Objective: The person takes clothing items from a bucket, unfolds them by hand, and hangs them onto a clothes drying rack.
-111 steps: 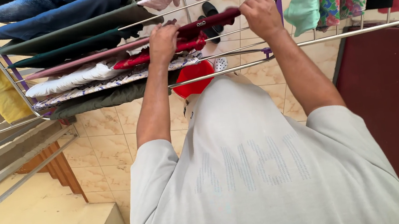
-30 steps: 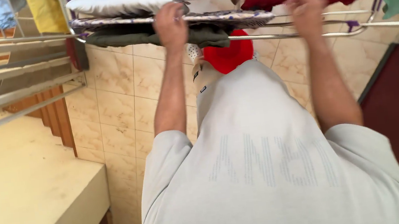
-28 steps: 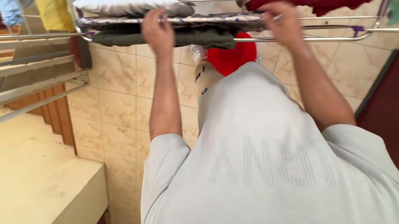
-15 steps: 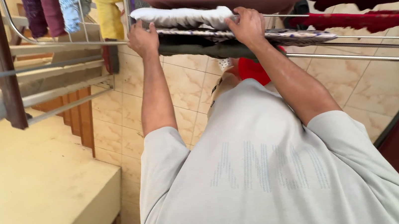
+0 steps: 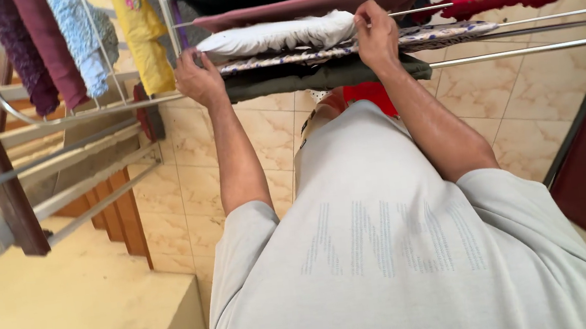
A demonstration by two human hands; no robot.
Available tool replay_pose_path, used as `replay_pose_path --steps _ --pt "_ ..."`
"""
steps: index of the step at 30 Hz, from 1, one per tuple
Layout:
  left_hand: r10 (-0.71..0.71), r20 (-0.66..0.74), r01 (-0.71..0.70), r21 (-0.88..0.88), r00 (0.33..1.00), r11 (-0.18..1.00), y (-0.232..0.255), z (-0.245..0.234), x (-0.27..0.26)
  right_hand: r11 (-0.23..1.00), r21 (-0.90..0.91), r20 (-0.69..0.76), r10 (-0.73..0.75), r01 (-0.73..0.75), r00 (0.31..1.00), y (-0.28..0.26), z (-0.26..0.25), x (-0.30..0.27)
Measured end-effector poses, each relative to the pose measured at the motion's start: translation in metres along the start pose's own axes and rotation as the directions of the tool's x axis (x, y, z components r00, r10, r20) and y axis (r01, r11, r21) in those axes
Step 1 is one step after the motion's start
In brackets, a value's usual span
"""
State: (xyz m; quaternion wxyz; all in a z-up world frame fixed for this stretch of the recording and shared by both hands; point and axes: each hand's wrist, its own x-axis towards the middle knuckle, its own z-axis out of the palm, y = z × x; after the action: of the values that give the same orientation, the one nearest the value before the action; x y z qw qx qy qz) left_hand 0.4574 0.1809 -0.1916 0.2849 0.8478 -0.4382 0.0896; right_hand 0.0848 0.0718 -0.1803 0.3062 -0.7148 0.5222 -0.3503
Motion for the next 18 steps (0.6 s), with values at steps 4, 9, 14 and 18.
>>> replay_pose_path --steps 4,9,14,18 --pt "0.152 0.091 -0.146 -0.064 0.984 0.987 0.015 0.011 0.002 0.992 0.048 -0.027 0.121 -0.119 0.992 0.020 -0.017 -0.008" --pt "0.305 0.114 -0.291 -0.128 0.945 0.948 0.054 0.017 0.009 0.980 0.043 -0.086 0.199 -0.195 0.976 0.043 -0.068 0.006" --pt "0.459 0.095 -0.440 -0.166 0.883 0.882 0.096 0.015 0.023 0.992 0.034 -0.150 0.123 -0.120 0.981 0.056 -0.106 0.012" --pt "0.441 0.225 -0.385 -0.251 0.869 0.888 0.108 0.021 0.018 0.950 -0.313 -0.186 -0.056 -0.005 0.981 0.073 -0.116 0.008"
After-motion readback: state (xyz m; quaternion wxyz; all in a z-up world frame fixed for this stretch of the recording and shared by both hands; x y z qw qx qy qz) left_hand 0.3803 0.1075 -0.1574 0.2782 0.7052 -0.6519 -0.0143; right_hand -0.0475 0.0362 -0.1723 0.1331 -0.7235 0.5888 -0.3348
